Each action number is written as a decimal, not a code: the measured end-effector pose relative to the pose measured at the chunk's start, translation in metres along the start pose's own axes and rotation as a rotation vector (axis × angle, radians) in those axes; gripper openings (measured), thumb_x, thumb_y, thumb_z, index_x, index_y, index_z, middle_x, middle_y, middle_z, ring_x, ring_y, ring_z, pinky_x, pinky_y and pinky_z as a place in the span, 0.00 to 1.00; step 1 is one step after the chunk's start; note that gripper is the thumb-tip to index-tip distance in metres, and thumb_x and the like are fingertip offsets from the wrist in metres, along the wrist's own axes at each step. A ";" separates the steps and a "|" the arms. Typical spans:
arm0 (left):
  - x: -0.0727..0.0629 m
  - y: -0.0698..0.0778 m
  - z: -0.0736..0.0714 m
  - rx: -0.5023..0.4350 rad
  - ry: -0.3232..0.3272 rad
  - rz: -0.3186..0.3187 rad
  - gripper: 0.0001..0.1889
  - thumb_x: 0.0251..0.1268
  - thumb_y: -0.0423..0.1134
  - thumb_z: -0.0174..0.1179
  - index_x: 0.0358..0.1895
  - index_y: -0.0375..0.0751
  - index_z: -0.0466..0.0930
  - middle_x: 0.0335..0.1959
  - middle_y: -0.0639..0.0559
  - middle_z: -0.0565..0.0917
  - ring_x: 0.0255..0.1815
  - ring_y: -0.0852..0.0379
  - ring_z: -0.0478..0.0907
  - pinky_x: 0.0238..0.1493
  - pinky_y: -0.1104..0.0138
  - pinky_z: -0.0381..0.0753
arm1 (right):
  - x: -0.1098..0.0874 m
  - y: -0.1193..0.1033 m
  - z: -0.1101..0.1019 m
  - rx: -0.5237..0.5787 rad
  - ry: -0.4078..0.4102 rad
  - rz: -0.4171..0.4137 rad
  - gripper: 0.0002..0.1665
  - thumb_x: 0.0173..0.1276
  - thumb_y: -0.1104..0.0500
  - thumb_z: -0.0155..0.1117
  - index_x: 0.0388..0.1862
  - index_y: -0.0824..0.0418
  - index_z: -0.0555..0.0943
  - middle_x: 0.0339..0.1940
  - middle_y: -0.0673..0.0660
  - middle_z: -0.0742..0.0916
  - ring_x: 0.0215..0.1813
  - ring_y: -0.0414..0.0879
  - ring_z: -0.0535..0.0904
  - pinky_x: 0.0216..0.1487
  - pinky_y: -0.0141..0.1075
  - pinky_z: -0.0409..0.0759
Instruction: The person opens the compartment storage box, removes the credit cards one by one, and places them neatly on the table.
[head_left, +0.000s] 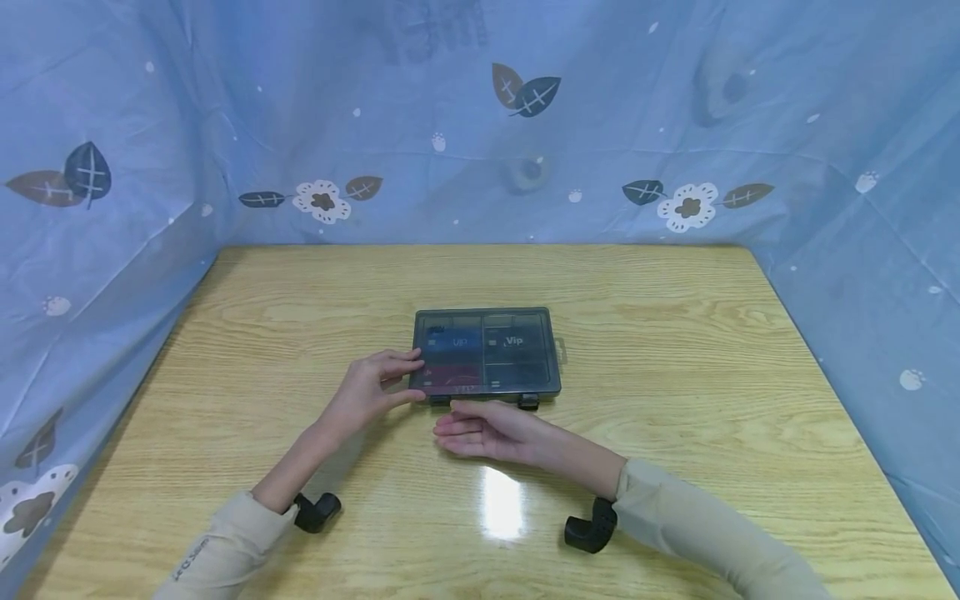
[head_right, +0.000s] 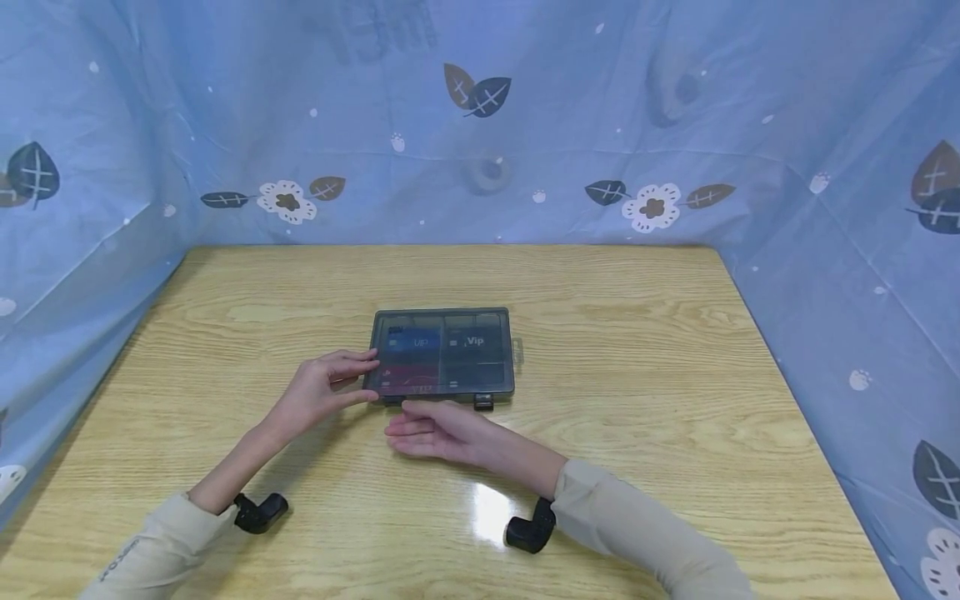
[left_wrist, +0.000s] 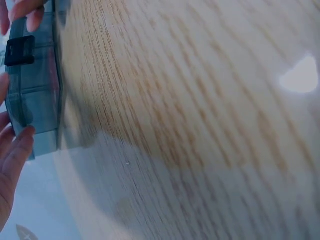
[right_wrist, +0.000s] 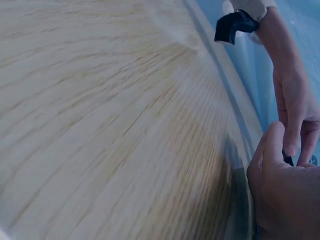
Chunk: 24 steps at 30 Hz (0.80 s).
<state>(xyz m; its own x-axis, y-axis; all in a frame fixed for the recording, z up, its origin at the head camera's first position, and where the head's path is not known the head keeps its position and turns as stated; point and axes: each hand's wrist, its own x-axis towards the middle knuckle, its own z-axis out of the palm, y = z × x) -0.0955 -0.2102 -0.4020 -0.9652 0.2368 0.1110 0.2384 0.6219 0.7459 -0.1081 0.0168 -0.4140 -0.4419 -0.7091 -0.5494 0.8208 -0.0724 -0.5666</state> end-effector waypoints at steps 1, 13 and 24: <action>0.000 0.000 0.000 -0.002 -0.001 0.000 0.24 0.49 0.33 0.73 0.53 0.31 0.81 0.59 0.42 0.78 0.56 0.46 0.78 0.56 0.66 0.79 | 0.001 0.000 0.001 0.002 0.002 -0.001 0.27 0.77 0.57 0.50 0.61 0.80 0.67 0.45 0.64 0.85 0.58 0.56 0.78 0.64 0.42 0.75; 0.000 0.001 0.000 0.006 -0.006 0.003 0.24 0.50 0.32 0.72 0.54 0.31 0.80 0.59 0.42 0.78 0.56 0.46 0.78 0.55 0.66 0.80 | 0.011 0.005 0.017 0.052 0.010 -0.028 0.28 0.77 0.54 0.50 0.62 0.77 0.66 0.45 0.63 0.83 0.54 0.53 0.81 0.64 0.42 0.75; 0.000 0.002 -0.001 0.000 -0.005 0.012 0.24 0.50 0.32 0.72 0.53 0.30 0.81 0.58 0.40 0.78 0.56 0.45 0.78 0.55 0.66 0.80 | 0.020 0.008 0.021 0.126 0.010 -0.085 0.26 0.78 0.58 0.47 0.65 0.76 0.64 0.38 0.59 0.85 0.45 0.48 0.83 0.63 0.38 0.76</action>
<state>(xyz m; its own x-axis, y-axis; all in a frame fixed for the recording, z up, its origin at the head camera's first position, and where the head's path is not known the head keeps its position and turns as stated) -0.0949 -0.2097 -0.3996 -0.9617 0.2481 0.1167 0.2501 0.6191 0.7444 -0.1022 -0.0128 -0.4164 -0.5149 -0.6898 -0.5090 0.8188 -0.2198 -0.5303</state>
